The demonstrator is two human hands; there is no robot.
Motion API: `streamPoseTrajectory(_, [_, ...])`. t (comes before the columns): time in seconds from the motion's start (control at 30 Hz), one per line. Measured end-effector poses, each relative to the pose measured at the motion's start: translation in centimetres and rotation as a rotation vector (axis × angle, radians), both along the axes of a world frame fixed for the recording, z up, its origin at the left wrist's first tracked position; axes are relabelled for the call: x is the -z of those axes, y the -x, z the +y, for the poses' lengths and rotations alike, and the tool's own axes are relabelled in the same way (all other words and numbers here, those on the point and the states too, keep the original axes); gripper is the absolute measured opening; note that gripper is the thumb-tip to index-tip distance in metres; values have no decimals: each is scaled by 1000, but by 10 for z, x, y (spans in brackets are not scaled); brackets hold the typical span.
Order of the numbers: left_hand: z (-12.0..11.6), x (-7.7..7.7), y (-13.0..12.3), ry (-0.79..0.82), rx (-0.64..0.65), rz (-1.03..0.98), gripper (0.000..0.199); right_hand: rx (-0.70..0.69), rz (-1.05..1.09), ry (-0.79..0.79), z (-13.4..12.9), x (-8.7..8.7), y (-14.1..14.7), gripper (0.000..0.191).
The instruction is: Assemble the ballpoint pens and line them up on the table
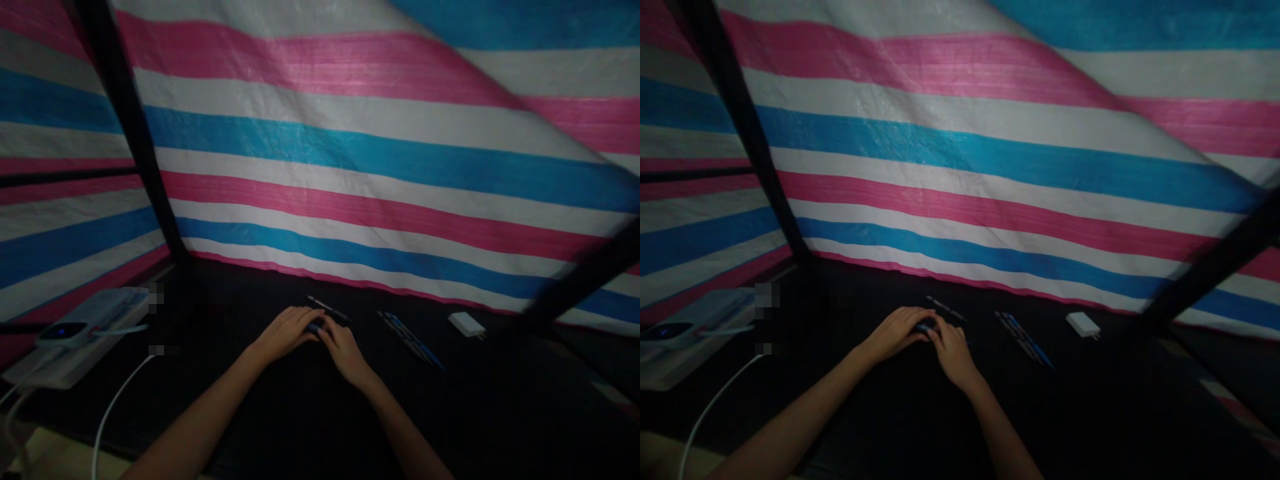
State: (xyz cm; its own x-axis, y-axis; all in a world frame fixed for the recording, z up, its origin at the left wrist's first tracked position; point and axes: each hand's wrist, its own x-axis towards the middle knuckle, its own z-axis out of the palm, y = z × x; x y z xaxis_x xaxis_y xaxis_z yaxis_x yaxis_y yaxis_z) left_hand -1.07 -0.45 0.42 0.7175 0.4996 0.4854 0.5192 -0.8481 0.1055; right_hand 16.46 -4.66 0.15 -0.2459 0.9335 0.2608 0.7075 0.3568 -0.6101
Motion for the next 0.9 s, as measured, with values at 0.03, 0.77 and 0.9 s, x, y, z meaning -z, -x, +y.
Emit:
streamPoseTrajectory(0.03, [2, -1, 2, 25, -47, -13, 53, 52, -46, -23, 1, -2, -1, 35])
streamPoseTrajectory(0.77, [23, 5, 18, 81, -260, 113, 28, 430, -464, -34, -7, -21, -1, 35])
streamPoseTrajectory(0.9, [23, 5, 18, 70, -266, 113, 30, 436, -454, -9, -6, -19, 0, 38])
